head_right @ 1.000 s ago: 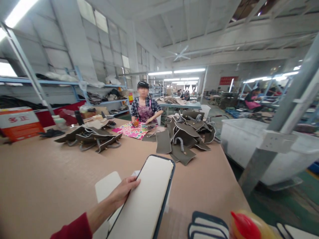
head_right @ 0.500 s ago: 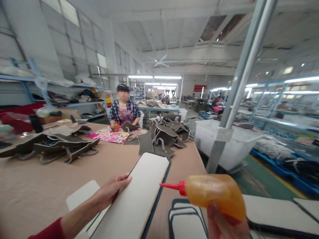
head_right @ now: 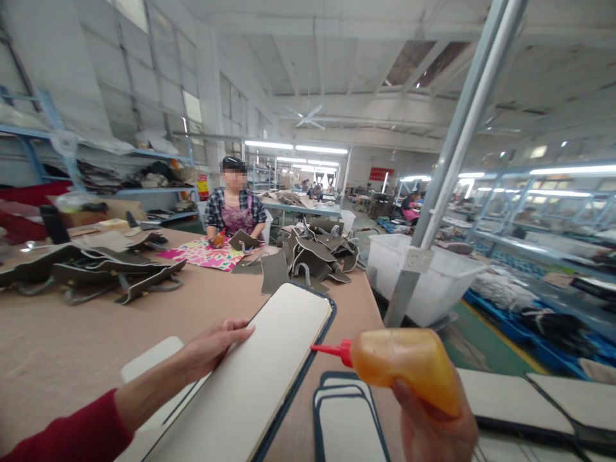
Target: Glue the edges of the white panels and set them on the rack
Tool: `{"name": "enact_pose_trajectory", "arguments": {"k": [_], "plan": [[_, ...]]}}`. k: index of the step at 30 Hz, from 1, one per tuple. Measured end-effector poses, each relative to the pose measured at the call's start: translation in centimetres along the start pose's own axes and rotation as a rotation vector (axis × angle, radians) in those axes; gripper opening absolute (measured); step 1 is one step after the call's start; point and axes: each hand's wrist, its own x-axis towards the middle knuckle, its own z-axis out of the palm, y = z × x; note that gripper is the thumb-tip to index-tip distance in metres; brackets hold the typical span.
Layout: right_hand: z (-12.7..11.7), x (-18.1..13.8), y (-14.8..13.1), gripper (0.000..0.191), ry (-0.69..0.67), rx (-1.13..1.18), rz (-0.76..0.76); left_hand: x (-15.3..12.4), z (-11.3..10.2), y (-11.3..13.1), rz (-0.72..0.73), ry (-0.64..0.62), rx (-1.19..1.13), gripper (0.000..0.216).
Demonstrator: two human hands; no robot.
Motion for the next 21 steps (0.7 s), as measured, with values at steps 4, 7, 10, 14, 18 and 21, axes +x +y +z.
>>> {"name": "enact_pose_trajectory", "arguments": {"k": [4, 7, 10, 14, 18, 21], "plan": [[-0.8, -0.6, 0.1, 0.048, -0.024, -0.022, 0.002, 0.1, 0.1, 0.2, -0.006, 0.026, -0.002, 0.037], [-1.1, -1.0, 0.1, 0.046, -0.033, -0.042, -0.009, 0.2, 0.2, 0.5, -0.014, 0.016, -0.015, 0.036], [-0.8, -1.5, -0.2, 0.043, -0.058, -0.064, -0.028, 0.5, 0.2, 0.8, -0.016, 0.013, -0.02, 0.032], [-0.1, -2.2, -1.1, 0.048, -0.027, -0.095, -0.032, 0.8, 0.3, 1.1, -0.023, 0.046, -0.02, 0.025], [-0.2, -2.7, -1.3, 0.053, 0.01, -0.077, 0.019, 1.2, 0.4, 1.2, -0.04, 0.042, -0.035, 0.025], [-1.6, -2.8, -0.3, 0.048, -0.042, -0.135, 0.021, 1.7, 0.3, 1.0, -0.033, 0.023, -0.042, 0.025]]}}
